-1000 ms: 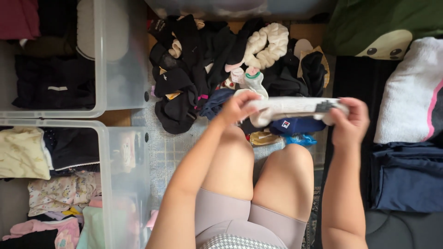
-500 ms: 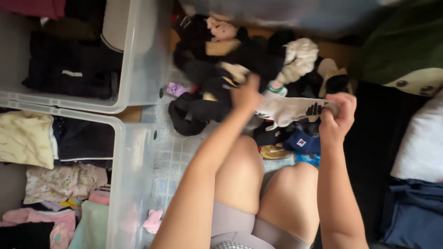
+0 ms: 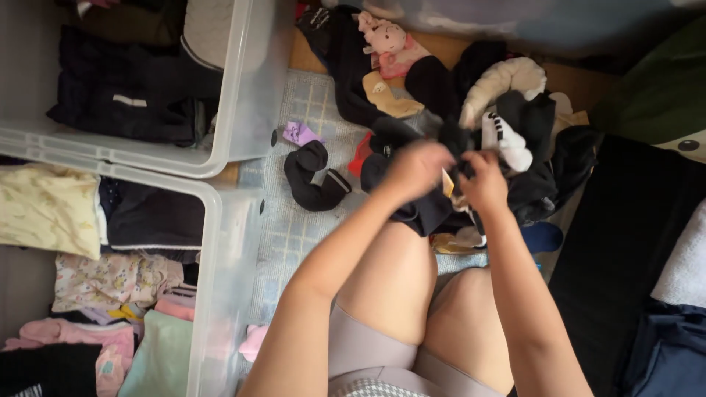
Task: Sort and fold various pieces of clothing from a pile into storage bins.
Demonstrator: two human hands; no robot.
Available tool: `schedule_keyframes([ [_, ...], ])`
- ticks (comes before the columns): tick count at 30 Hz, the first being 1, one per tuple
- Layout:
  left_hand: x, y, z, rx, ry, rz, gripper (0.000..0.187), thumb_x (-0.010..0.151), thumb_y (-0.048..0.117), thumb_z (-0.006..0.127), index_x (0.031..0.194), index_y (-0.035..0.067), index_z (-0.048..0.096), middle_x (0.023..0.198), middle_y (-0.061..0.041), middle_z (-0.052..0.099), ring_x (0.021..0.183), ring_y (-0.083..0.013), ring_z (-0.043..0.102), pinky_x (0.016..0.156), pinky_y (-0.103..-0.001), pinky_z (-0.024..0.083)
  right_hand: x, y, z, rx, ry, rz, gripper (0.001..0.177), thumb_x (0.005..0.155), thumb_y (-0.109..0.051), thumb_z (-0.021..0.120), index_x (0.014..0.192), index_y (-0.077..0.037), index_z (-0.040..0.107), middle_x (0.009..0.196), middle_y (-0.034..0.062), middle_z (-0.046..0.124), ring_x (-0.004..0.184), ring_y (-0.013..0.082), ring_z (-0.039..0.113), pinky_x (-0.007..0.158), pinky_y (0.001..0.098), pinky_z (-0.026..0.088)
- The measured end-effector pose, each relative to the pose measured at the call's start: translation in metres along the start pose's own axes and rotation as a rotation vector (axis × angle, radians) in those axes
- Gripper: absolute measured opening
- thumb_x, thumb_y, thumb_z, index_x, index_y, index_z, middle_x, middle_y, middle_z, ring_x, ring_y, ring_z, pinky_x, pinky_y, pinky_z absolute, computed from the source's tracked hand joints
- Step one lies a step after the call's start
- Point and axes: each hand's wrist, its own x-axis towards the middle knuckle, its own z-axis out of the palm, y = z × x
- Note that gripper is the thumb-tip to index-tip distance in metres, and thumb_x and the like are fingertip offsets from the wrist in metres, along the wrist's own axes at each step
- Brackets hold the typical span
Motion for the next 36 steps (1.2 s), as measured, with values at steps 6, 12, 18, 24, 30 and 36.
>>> schedule_keyframes([
  [6, -0.004, -0.059, -0.108, 0.953, 0.491, -0.135, 0.060, 0.051, 0.005, 0.072, 0.110, 0.020, 0.072, 0.130, -0.014, 0.063, 0.124, -0.0407, 0.052, 0.092, -0.064, 0.043, -0.049, 0.000, 0.000, 0.038, -0.056, -0.116, 0.040, 0.075, -0.007, 0.078, 0.112, -0.018, 0.066, 0.132, 0.0107, 0.057, 0.101, 0.0345, 0.065, 0.081, 0.0444, 0.055],
  [12, -0.051, -0.061, -0.140, 0.868, 0.426, -0.445, 0.030, 0.078, 0.011, 0.070, 0.106, 0.018, 0.072, 0.109, -0.005, 0.074, 0.114, -0.0311, 0.061, 0.095, -0.055, 0.044, -0.074, 0.037, -0.007, 0.203, 0.284, -0.268, 0.044, 0.070, -0.001, 0.073, 0.112, -0.007, 0.061, 0.122, 0.0172, 0.052, 0.108, 0.0408, 0.059, 0.091, 0.0429, 0.050],
  [18, -0.098, -0.009, -0.176, 0.516, 0.901, -0.301, 0.027, 0.081, 0.002, 0.063, 0.107, 0.010, 0.067, 0.096, -0.014, 0.073, 0.092, -0.0346, 0.070, 0.084, -0.046, 0.054, -0.072, 0.084, -0.059, 0.529, 0.578, 0.060, 0.022, 0.096, 0.006, 0.060, 0.116, -0.003, 0.061, 0.116, 0.0092, 0.058, 0.109, 0.0187, 0.057, 0.100, 0.0296, 0.049],
  [24, -0.083, 0.073, -0.204, 0.107, 0.931, -0.233, 0.027, 0.086, -0.003, 0.057, 0.112, 0.005, 0.060, 0.091, -0.008, 0.069, 0.086, -0.0164, 0.067, 0.081, -0.031, 0.054, -0.043, 0.072, -0.106, 0.354, 0.615, -0.196, 0.021, 0.102, 0.012, 0.061, 0.118, -0.001, 0.062, 0.119, 0.0128, 0.056, 0.113, 0.0239, 0.058, 0.105, 0.0308, 0.048],
  [30, -0.070, 0.093, -0.207, 0.070, 0.954, -0.032, 0.035, 0.087, -0.008, 0.054, 0.119, 0.005, 0.059, 0.098, -0.007, 0.068, 0.089, -0.0134, 0.065, 0.084, -0.028, 0.054, -0.027, 0.024, -0.088, 0.030, 0.468, -0.088, 0.037, 0.090, 0.005, 0.072, 0.126, -0.004, 0.066, 0.141, 0.0204, 0.046, 0.130, 0.0378, 0.052, 0.109, 0.0442, 0.047],
  [36, -0.056, 0.163, -0.181, 0.205, 0.682, -0.141, 0.022, 0.083, 0.001, 0.068, 0.103, 0.007, 0.065, 0.087, -0.007, 0.074, 0.083, -0.0178, 0.073, 0.074, -0.031, 0.056, -0.046, -0.101, -0.069, 0.408, 0.348, -0.391, 0.080, 0.083, -0.014, 0.087, 0.151, -0.010, 0.046, 0.162, 0.0178, 0.039, 0.154, 0.0383, 0.037, 0.132, 0.0505, 0.031],
])
